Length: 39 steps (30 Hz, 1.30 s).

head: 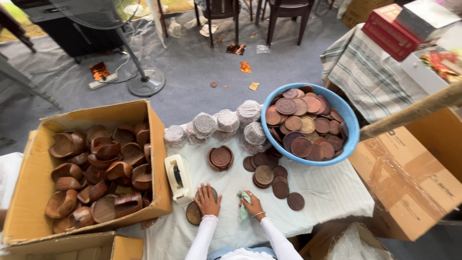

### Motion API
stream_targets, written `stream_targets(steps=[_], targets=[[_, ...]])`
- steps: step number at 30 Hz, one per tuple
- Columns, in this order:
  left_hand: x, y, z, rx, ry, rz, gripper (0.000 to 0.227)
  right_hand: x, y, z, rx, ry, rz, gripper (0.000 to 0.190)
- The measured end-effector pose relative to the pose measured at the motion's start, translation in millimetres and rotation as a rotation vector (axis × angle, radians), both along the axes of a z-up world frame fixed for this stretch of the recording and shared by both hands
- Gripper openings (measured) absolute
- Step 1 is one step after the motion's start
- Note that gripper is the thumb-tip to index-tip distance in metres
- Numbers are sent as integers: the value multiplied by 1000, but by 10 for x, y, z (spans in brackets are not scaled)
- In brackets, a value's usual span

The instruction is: The person sits at a table and repeatedly picks up small round wooden coasters, rubbing them with a green cloth to polish the surface. They handle the coasters one at a time, placing some into a blue basin and others into a cardboard box.

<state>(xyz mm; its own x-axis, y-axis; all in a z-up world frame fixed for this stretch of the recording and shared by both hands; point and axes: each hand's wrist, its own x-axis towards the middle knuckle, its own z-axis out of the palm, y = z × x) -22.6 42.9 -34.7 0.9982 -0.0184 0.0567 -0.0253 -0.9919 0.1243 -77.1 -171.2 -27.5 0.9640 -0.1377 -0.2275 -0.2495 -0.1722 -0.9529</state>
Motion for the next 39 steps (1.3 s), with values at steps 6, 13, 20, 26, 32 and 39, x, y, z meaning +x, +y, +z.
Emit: stream_targets(steps=[6,13,20,26,32,39], targets=[[6,116,301,-2,39,13,86,-36,30,18,-14,-33,-44,31],[129,155,134,1,53,-57,87,-43,93,39,12,-46,-85,31],[323,8,602,-310,-14,-267,82,14,105,-85,36,-38,-172,26],[168,-586,481,-418,-56,-451,84,53,-81,-541,-120,-54,-113,31],[-21,-684,314,-418,125,-333,97,86,-340,-1098,60,-43,-191,48],[-190,-503,224,-291,206,-230,104,320,6,302,-382,-381,-372,48]])
